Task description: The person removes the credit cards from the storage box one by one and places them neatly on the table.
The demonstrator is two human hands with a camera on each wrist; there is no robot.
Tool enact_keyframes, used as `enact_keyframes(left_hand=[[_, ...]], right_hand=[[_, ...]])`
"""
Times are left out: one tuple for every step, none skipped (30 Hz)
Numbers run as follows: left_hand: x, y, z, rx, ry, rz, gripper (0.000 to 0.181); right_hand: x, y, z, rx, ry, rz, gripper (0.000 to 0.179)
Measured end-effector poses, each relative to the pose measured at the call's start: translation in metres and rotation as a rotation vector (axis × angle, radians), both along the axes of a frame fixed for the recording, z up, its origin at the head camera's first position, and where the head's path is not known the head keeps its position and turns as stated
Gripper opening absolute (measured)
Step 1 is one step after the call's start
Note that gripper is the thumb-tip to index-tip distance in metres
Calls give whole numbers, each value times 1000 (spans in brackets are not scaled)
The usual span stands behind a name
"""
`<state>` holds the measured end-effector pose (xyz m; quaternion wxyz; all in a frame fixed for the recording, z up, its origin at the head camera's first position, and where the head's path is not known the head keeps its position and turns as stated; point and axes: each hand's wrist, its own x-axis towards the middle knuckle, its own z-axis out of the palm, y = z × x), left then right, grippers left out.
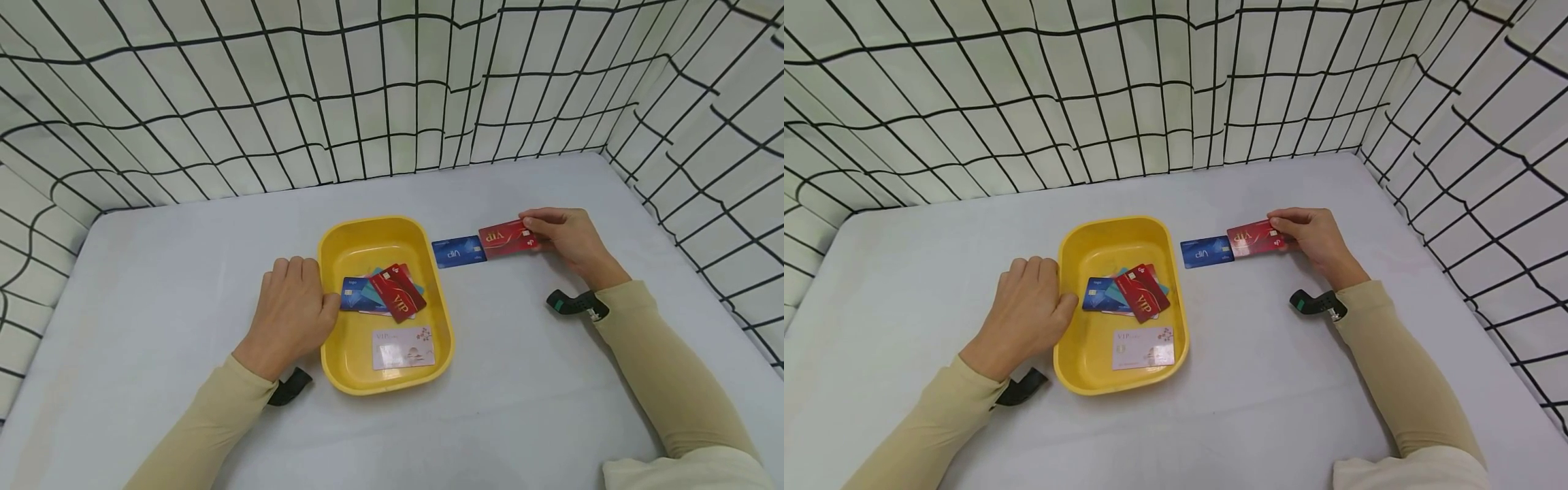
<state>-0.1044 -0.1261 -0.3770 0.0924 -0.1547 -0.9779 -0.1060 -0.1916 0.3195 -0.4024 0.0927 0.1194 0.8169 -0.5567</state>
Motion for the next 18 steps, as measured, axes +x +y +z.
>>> enact_keyframes(left_hand=[[0, 0, 0, 0, 1, 0, 21], [0, 0, 0, 0, 1, -1, 21], [0, 0, 0, -1, 1, -1, 21], [0, 0, 0, -2, 1, -1, 21], [0, 0, 0, -3, 0, -1, 21], [0, 0, 0, -3, 0, -1, 21], [0, 0, 0, -3, 0, -1, 21], [0, 0, 0, -3, 1, -1, 21], [0, 0, 0, -2, 0, -1, 21], [0, 0, 0, -1, 1, -1, 21], [0, 0, 0, -1, 1, -1, 21], [0, 0, 0, -1, 1, -2, 21], [0, 0, 1, -1, 1, -2, 21], [0, 0, 1, -1, 0, -1, 21], [0, 0, 1, -2, -1, -1, 21], [0, 0, 1, -2, -2, -1, 21], [0, 0, 0, -3, -3, 0, 21], [0, 0, 0, -3, -4, 0, 21]], right_hand=[[0, 0, 0, 1, 0, 0, 58], [0, 0, 0, 1, 1, 0, 59], [0, 0, 1, 4, 1, 1, 59], [0, 0, 1, 7, 1, 1, 59], [0, 0, 1, 10, 0, 1, 59], [0, 0, 1, 14, -1, 2, 60], [0, 0, 1, 16, -3, 2, 59], [0, 0, 1, 19, -4, 3, 59], [0, 0, 1, 20, -5, 4, 59], [0, 0, 1, 21, -6, 5, 59], [0, 0, 1, 21, -8, 6, 58], [0, 0, 1, 23, -8, 8, 58], [0, 0, 1, 23, -9, 8, 58], [0, 0, 1, 26, -9, 10, 57], [-1, 0, 1, 29, -9, 11, 57], [-1, 0, 1, 35, -9, 16, 57], [-1, 0, 0, 38, -9, 17, 57], [-1, 0, 0, 42, -9, 19, 57]])
